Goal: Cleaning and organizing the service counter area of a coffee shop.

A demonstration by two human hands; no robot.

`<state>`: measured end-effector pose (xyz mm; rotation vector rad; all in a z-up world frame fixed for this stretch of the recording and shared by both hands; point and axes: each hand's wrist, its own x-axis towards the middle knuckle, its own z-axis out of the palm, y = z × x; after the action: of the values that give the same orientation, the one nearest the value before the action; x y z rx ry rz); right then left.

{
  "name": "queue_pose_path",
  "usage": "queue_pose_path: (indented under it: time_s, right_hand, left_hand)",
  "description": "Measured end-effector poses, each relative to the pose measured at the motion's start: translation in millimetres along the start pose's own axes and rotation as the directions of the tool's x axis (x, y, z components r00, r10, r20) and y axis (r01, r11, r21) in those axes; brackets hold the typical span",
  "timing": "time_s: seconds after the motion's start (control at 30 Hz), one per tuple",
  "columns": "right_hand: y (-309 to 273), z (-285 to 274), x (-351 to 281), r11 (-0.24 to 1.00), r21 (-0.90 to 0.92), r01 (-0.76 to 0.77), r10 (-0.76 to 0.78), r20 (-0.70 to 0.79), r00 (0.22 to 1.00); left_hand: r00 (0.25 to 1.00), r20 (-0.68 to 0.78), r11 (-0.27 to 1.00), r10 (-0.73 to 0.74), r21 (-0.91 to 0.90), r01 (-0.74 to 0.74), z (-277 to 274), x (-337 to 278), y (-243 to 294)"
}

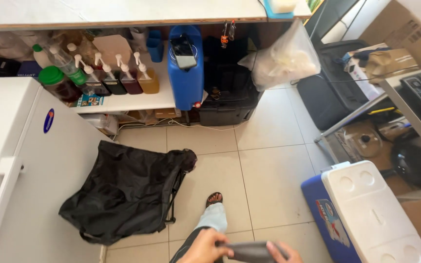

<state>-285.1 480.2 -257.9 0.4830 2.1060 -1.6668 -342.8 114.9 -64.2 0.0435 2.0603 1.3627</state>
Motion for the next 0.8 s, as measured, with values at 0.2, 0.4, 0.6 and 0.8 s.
queue_pose_path:
  time_s: [0.2,0.4,0.6,0.8]
  right_hand:
    - [-271,59,122,0.951,0.201,0.236,-0.224,-0.081,0.971]
    - [-422,65,243,0.704,0.701,0.113,-0.080,-0.080,0.994]
    - [-585,23,375,0.676,0.736,0.038,-0.150,0.088,0.985]
    - [-783,-49,527,0.825,0.360,0.436,-0.457,-0.028,0.889]
  left_hand:
    - [0.992,-0.125,0.999,0.006,-0.043,-0.012,-122,120,92]
    - [0.978,-0.205,0.985,-0.029,-0.173,-0.007,-206,205,188]
    - [0.862,-0.408,0.939,0.300,-0.033,-0.343,-306,333,213]
    - [0.712,-0.606,0.916,0.356,0.078,-0.393,-458,462,353]
